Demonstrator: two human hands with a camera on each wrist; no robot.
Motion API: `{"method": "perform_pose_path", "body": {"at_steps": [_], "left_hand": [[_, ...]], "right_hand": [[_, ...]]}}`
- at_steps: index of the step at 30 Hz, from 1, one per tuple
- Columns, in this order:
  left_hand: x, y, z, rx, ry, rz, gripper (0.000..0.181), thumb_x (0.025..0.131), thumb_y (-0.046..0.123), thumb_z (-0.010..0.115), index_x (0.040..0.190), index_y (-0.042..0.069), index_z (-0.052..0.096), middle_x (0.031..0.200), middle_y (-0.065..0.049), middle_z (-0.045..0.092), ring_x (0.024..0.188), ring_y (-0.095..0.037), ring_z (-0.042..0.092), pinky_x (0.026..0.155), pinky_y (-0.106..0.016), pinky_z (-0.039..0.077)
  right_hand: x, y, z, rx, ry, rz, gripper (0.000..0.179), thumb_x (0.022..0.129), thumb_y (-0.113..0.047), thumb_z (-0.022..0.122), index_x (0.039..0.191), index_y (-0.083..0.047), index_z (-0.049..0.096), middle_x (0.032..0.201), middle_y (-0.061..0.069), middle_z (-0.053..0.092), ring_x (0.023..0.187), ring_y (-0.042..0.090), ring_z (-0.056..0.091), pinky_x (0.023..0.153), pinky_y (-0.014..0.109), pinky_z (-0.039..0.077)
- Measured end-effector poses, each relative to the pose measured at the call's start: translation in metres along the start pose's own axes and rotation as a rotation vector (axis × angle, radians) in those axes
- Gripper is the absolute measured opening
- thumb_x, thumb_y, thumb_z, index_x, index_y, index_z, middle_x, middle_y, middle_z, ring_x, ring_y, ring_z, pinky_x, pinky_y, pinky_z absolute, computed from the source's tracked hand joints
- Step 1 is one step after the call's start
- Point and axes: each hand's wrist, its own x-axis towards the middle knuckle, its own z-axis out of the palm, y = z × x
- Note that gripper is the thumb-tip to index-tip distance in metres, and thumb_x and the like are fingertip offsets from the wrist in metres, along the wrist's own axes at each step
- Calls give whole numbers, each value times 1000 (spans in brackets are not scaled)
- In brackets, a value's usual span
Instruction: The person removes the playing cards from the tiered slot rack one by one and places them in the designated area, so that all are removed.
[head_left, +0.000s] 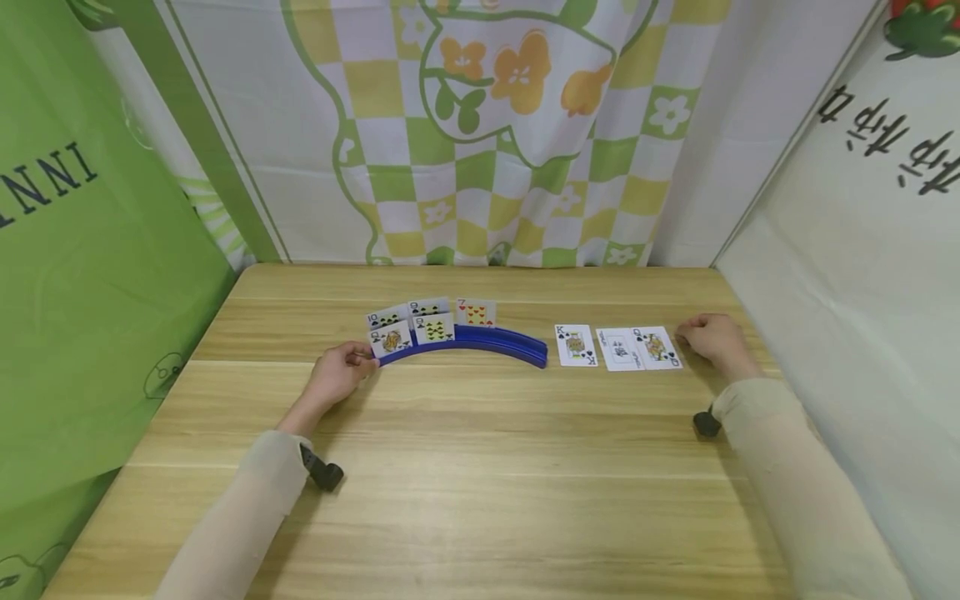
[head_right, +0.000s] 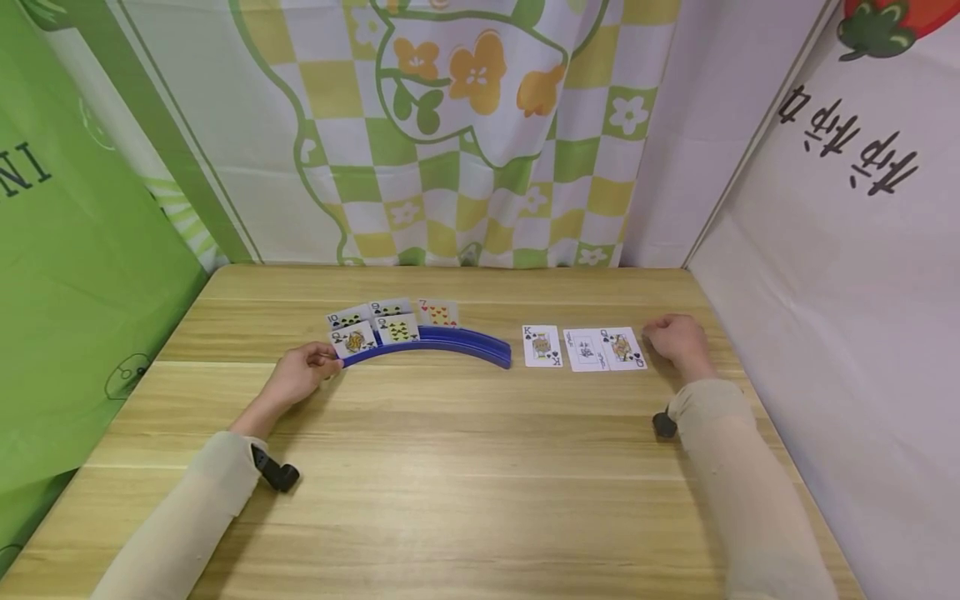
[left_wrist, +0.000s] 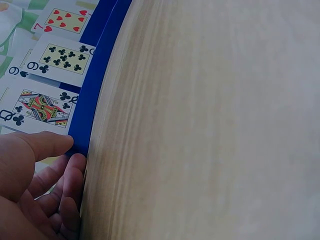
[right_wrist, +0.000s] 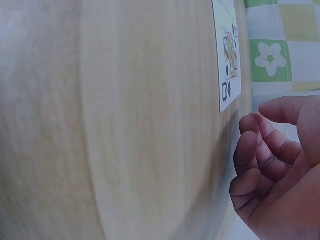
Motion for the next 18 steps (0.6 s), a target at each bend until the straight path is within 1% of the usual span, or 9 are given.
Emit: {"method": "perform_pose_path", "body": {"at_steps": [4, 7, 11, 14, 18], "left_hand": [[0, 0, 0, -4, 2, -1, 39, 96, 26, 65, 127, 3, 61, 113, -19, 69, 95, -27, 63, 71, -27, 47], [-1, 0, 0, -11, 3, -3, 39, 96, 26, 66, 126, 3, 62, 113, -19, 69, 95, -27, 63, 71, -27, 48], [-1, 0, 0, -12, 1, -6, 38, 96, 26, 65, 126, 3, 62, 113, -19, 69, 94, -27, 63, 70, -27, 48], [-1, 0, 0, -10, -3, -8, 39, 96, 27, 65, 127, 3, 61, 114, -19, 68, 95, -27, 63, 70, -27, 48], [-1, 1, 0, -10, -1, -7, 39, 96, 27, 65, 127, 3, 61, 114, -20, 69, 96, -28, 63, 70, -27, 48]], "right_hand": [[0, -3, 2, 21, 3, -4, 37, 98, -31, 54, 115, 1, 65, 94, 11, 70, 82, 19, 56, 72, 31, 41], [0, -5, 4, 36, 7, -8, 37, 98, -31, 55, 116, 1, 65, 93, 10, 70, 80, 16, 55, 73, 30, 41], [-1, -9, 6, 52, 10, -8, 38, 98, -30, 56, 118, 1, 64, 100, 16, 71, 80, 16, 57, 73, 29, 42], [-4, -15, 7, 61, 10, -17, 38, 99, -29, 55, 118, 2, 64, 107, 20, 69, 83, 19, 58, 73, 29, 42], [-8, -24, 8, 58, 9, -41, 40, 100, -32, 52, 119, 2, 63, 117, 25, 64, 97, 29, 57, 76, 30, 40]]}}
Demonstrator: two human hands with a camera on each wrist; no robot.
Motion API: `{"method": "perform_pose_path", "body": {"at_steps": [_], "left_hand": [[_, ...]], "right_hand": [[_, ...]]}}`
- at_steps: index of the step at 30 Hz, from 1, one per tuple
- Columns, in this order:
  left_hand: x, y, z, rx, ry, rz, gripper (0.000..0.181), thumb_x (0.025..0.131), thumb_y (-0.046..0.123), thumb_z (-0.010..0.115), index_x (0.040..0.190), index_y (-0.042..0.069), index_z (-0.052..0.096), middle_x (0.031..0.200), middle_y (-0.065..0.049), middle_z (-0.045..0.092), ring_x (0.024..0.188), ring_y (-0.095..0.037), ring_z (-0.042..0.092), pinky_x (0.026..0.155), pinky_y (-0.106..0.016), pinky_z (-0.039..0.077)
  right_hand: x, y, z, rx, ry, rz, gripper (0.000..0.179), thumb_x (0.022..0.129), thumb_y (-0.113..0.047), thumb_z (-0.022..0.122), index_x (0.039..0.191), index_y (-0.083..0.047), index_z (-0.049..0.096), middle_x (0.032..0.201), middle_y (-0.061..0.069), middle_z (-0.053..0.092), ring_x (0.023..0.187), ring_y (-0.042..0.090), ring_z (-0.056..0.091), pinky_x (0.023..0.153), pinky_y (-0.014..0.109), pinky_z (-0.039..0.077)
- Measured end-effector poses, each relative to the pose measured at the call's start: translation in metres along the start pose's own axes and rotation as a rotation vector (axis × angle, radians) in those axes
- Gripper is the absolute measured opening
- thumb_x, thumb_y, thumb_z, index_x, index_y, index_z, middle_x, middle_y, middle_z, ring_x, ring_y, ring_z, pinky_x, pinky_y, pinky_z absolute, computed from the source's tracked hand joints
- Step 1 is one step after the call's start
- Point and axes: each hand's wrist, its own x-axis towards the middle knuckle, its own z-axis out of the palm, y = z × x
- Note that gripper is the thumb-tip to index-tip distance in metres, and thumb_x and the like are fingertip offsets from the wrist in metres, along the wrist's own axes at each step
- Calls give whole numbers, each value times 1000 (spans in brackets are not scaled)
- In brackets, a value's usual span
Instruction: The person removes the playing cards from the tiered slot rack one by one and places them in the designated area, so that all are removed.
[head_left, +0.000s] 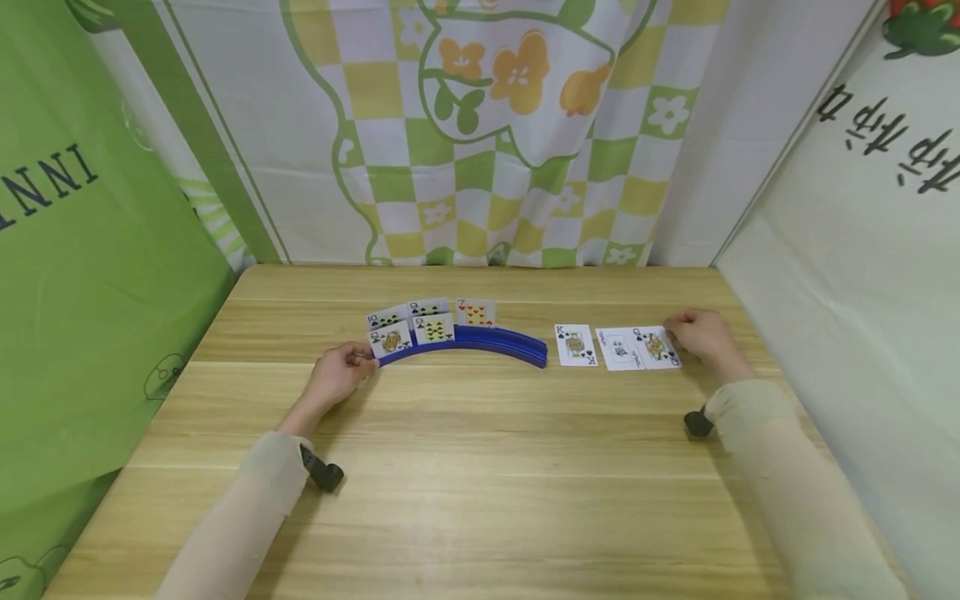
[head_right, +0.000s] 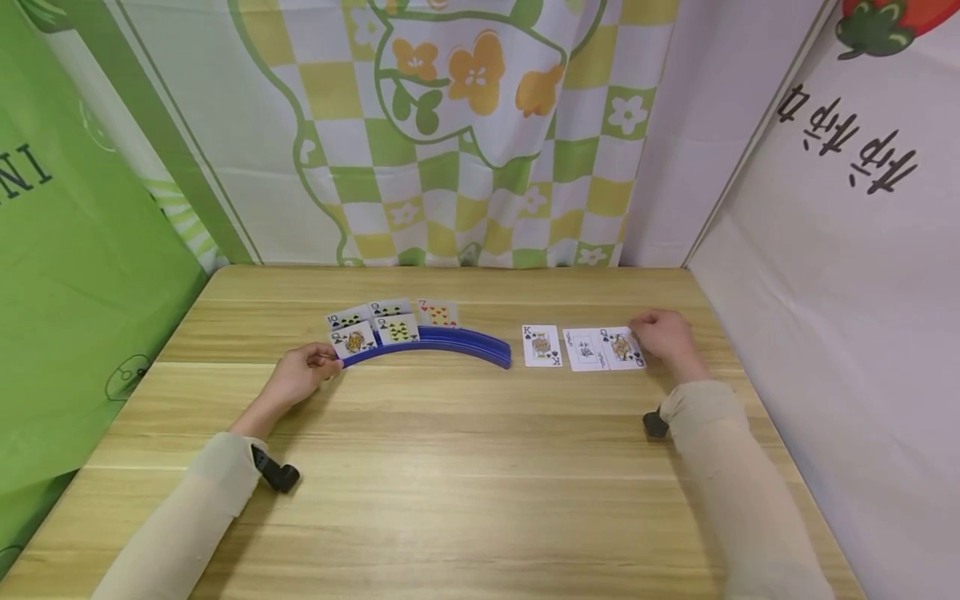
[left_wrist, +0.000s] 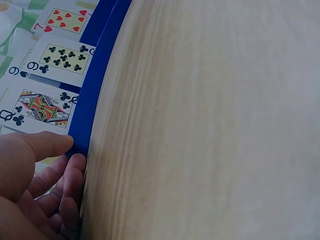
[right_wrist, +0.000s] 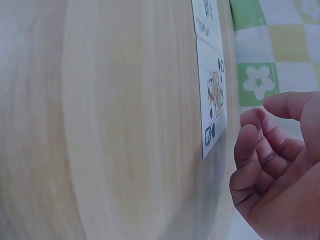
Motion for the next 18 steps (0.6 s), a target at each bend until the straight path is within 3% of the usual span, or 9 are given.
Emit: {"method": "perform_pose_path", "body": {"at_steps": [4, 11, 18], "left_hand": [[0, 0, 0, 1, -3, 1, 39, 96, 27, 65, 127, 3, 61, 114, -20, 68, 95, -27, 63, 70, -27, 48], [1, -1, 0, 5, 0, 1, 39, 96, 27, 65, 127, 3, 62, 113, -19, 69, 92, -26, 63, 70, -27, 48], [1, 0, 0, -1, 0, -6, 40, 96, 27, 65, 127, 3, 61, 114, -19, 69, 92, -25, 63, 70, -27, 48]], "right_hand": [[-2, -6, 2, -5, -9, -16, 43, 102, -34, 49, 122, 2, 63, 121, 26, 63, 103, 32, 56, 78, 31, 39], [-4, -15, 3, 4, -33, -45, 40, 103, -32, 49, 120, 1, 64, 104, 20, 70, 82, 20, 59, 70, 27, 42], [-4, -23, 8, 25, -59, -59, 40, 102, -30, 49, 121, 2, 63, 103, 19, 70, 82, 18, 60, 71, 27, 43]]}}
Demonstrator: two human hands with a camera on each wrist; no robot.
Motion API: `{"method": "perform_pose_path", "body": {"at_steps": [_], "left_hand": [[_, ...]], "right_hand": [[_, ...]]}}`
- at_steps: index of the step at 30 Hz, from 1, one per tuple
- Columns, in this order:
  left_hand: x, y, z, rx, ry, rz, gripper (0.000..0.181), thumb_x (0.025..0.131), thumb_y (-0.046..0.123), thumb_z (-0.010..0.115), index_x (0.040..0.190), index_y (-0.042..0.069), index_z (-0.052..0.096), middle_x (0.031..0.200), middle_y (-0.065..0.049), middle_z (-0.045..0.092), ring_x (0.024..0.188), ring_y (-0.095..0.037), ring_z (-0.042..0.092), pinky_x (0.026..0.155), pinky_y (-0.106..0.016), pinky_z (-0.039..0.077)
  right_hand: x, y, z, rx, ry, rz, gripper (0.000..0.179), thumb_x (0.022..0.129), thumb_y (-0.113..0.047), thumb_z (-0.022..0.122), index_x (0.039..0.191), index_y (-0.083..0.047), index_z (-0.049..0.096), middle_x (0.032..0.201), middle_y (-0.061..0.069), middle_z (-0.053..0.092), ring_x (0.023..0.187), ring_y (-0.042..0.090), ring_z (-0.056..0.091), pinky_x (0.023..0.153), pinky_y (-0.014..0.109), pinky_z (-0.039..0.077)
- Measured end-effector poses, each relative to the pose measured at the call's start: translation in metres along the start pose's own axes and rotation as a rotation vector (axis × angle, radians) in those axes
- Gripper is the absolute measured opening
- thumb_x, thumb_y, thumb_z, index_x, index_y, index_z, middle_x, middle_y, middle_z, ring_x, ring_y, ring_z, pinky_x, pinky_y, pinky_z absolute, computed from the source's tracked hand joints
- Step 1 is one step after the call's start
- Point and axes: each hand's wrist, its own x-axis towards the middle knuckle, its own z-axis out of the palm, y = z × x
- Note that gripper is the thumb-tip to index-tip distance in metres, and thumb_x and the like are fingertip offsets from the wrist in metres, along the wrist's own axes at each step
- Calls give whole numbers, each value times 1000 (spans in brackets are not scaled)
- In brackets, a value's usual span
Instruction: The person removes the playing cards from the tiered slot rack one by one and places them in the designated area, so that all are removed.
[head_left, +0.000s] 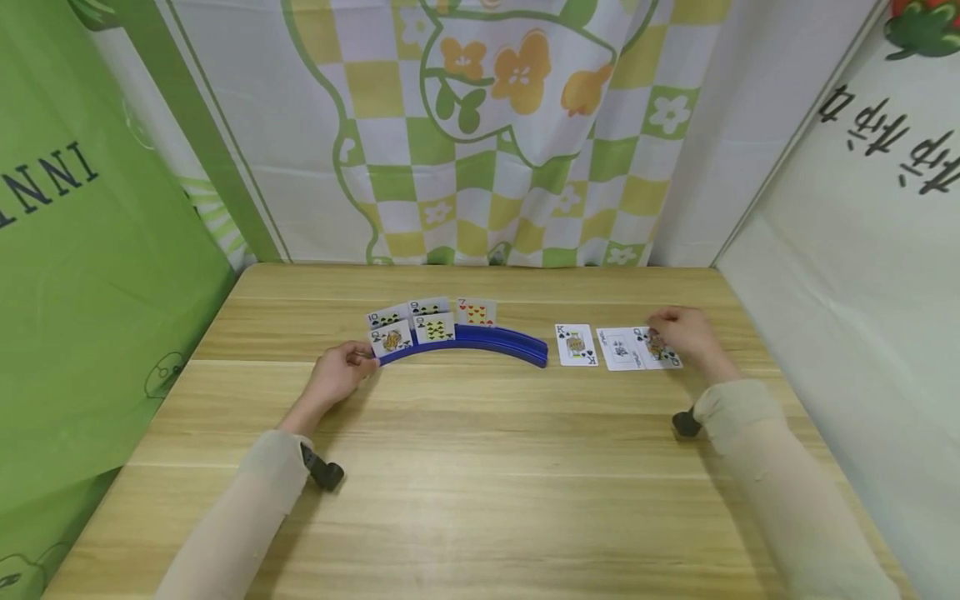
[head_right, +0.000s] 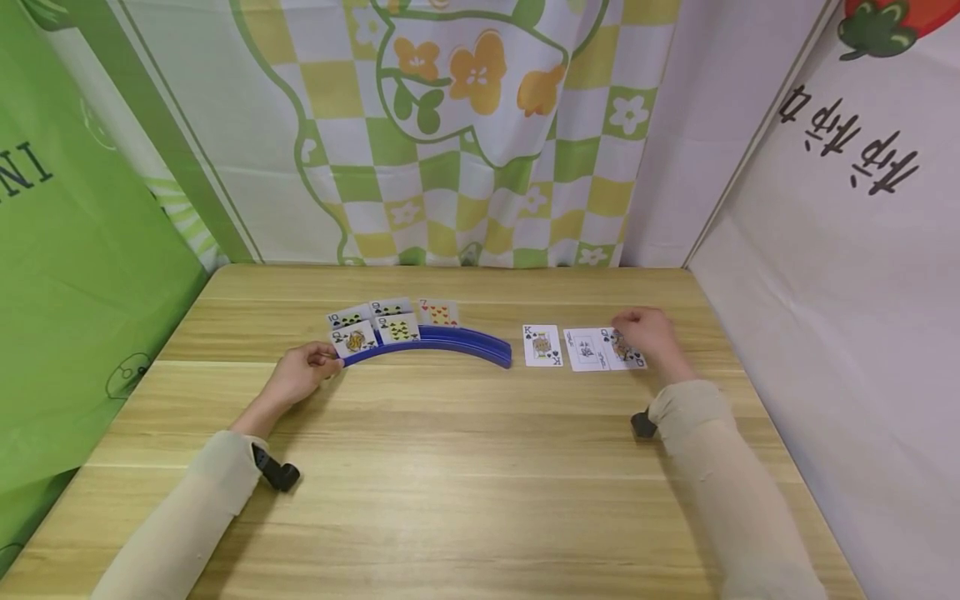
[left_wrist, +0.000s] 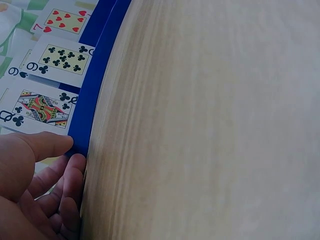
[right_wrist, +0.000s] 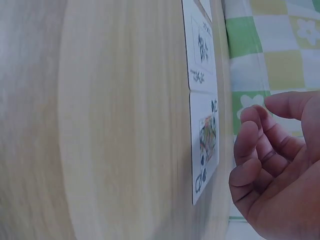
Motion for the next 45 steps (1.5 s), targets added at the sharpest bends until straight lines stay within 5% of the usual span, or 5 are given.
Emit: {"method": "perform_pose_path", "body": {"at_steps": [11, 19, 25, 35, 45], "left_hand": [[-1, 1, 0, -4, 0, 0, 39, 96, 26, 65, 127, 3, 61, 113, -19, 69, 90, -25, 63, 69, -27, 48], [1, -2, 2, -4, 5, 0, 39, 96, 26, 65, 127, 3, 61, 112, -19, 69, 91, -24, 63, 69, -27, 48], [0, -2, 1, -8, -1, 2, 39, 96, 26, 66, 127, 3, 61, 112, -18, 69, 89, -24, 63, 69, -27, 48], [0, -1, 2, -3, 12, 23, 37, 96, 25, 66, 124, 2, 63, 109, -18, 70, 88, -23, 63, 68, -27, 48], [0, -1, 1, -4, 11, 20, 38, 96, 26, 65, 125, 3, 62, 110, -18, 70, 89, -24, 63, 69, -27, 48]], "right_hand": [[-1, -19, 10, 98, -73, 41, 41, 105, -28, 44, 131, 1, 57, 123, 24, 63, 89, 23, 61, 74, 30, 47], [-2, -32, 12, 115, -58, 2, 37, 104, -25, 47, 127, 1, 60, 114, 18, 66, 91, 24, 61, 69, 31, 54], [-4, -42, 15, 116, -90, -6, 36, 105, -27, 46, 127, -1, 59, 117, 17, 65, 90, 23, 59, 59, 26, 47], [-9, -61, 29, 156, -100, -55, 36, 104, -22, 48, 127, 3, 58, 116, 20, 65, 92, 27, 61, 74, 32, 51], [-9, -76, 44, 182, -90, -98, 32, 104, -25, 51, 122, -1, 62, 113, 19, 68, 92, 32, 63, 64, 24, 46]]}}
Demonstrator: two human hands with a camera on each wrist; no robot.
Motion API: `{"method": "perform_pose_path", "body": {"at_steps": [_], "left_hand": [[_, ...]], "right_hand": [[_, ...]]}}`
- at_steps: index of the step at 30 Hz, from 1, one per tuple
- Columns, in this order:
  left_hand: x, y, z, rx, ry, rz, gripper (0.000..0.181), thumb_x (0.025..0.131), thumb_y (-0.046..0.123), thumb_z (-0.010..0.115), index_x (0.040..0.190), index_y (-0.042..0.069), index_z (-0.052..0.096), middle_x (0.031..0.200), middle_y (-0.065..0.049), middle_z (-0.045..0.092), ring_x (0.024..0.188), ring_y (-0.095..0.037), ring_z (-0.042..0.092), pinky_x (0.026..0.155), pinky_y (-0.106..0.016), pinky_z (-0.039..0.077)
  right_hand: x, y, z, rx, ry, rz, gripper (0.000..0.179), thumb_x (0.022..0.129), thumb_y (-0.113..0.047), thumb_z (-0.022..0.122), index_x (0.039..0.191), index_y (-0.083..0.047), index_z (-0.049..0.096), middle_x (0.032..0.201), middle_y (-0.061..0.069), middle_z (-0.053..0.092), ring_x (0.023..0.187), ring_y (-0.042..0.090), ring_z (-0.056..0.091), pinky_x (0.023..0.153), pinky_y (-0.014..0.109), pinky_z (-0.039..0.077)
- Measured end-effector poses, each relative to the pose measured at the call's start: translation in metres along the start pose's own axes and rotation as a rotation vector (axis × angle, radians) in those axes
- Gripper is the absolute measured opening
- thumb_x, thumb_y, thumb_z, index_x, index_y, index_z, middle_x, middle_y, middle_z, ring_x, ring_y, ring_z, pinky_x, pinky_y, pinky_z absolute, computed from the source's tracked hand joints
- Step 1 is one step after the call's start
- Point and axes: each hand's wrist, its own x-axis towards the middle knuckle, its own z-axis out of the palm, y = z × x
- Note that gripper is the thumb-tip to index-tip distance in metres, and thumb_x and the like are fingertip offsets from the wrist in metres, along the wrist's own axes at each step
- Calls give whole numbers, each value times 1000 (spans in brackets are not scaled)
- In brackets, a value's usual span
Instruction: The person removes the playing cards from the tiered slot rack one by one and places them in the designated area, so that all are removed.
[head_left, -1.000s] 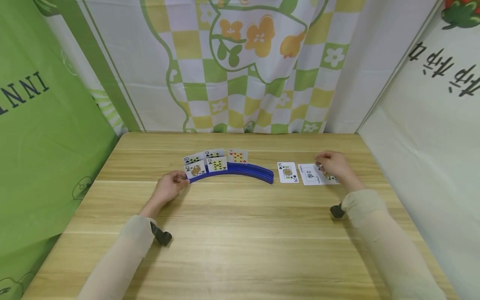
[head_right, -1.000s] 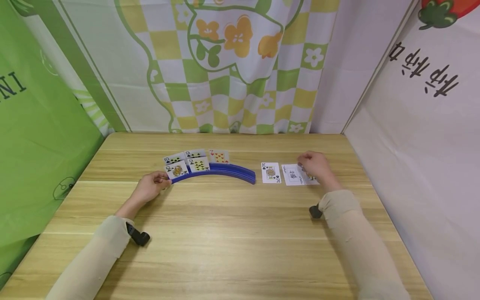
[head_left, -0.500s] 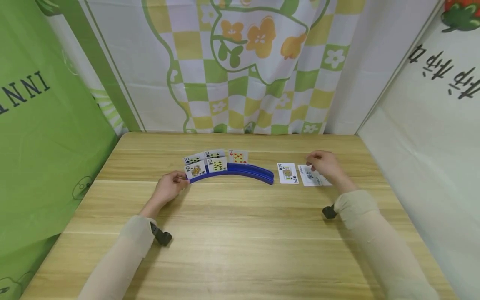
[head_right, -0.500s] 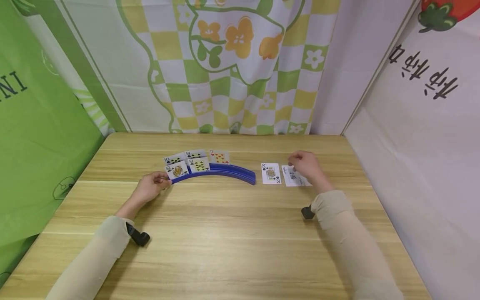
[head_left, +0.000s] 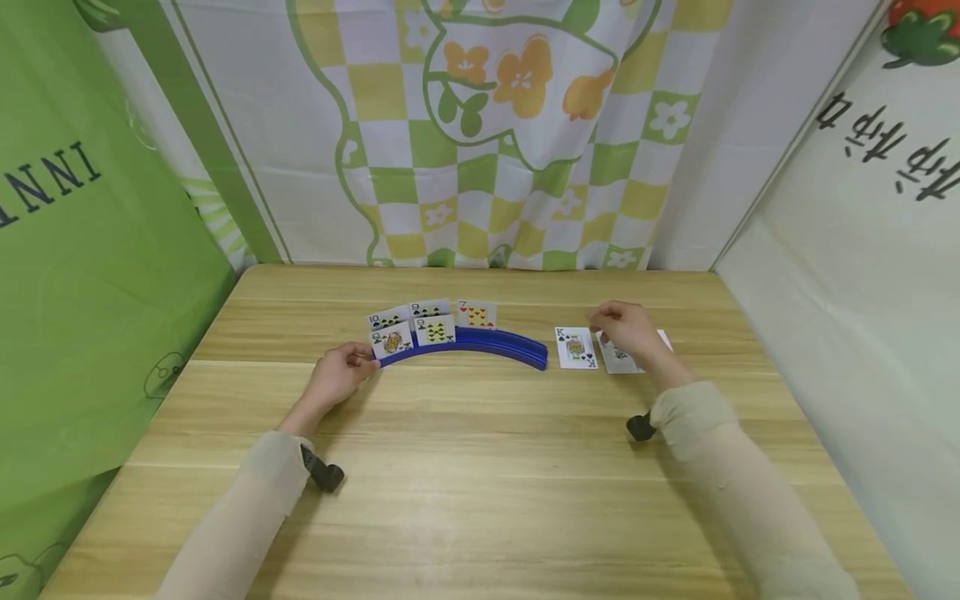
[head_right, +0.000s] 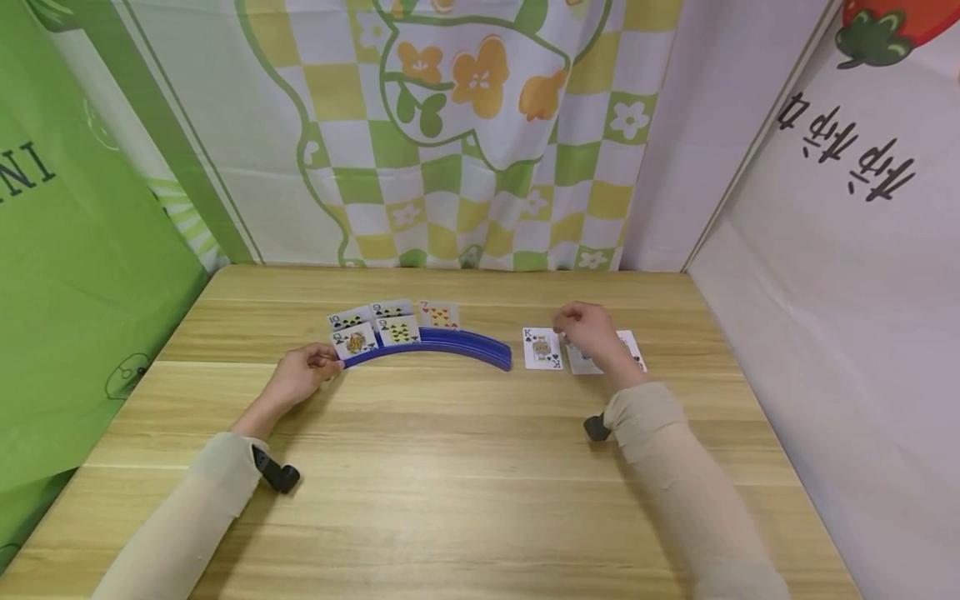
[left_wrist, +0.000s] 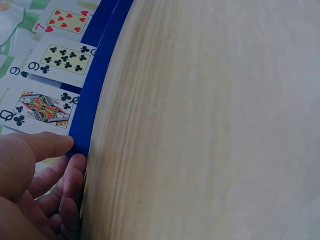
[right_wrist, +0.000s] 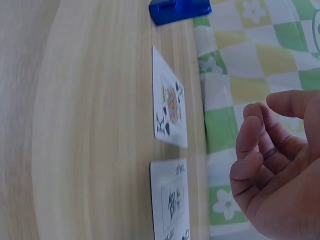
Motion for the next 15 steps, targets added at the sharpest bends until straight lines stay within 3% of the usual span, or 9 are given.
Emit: {"method": "perform_pose_path", "body": {"at_steps": [5, 10, 15], "left_hand": [[0, 1, 0, 1, -5, -6, 38, 96, 26, 65, 126, 2, 62, 111, -19, 70, 90, -24, 63, 69, -27, 48], [-2, 3, -1, 0, -5, -15, 38, 96, 26, 66, 125, 3, 62, 111, -19, 70, 90, -25, 63, 69, -27, 48], [-2, 3, -1, 0, -3, -10, 38, 96, 26, 66, 126, 2, 62, 111, -19, 70, 90, -25, 63, 68, -27, 48]], "right_hand": [[0, -3, 8, 11, 1, -19, 31, 102, -27, 52, 119, -4, 64, 111, 16, 69, 94, 35, 64, 61, 25, 46], [0, -7, 14, 32, -20, -39, 33, 102, -24, 52, 123, -1, 63, 115, 18, 68, 94, 35, 63, 75, 38, 53], [0, -11, 21, 45, -28, -61, 32, 102, -21, 51, 122, 1, 62, 124, 19, 66, 97, 37, 62, 84, 43, 53]]}}
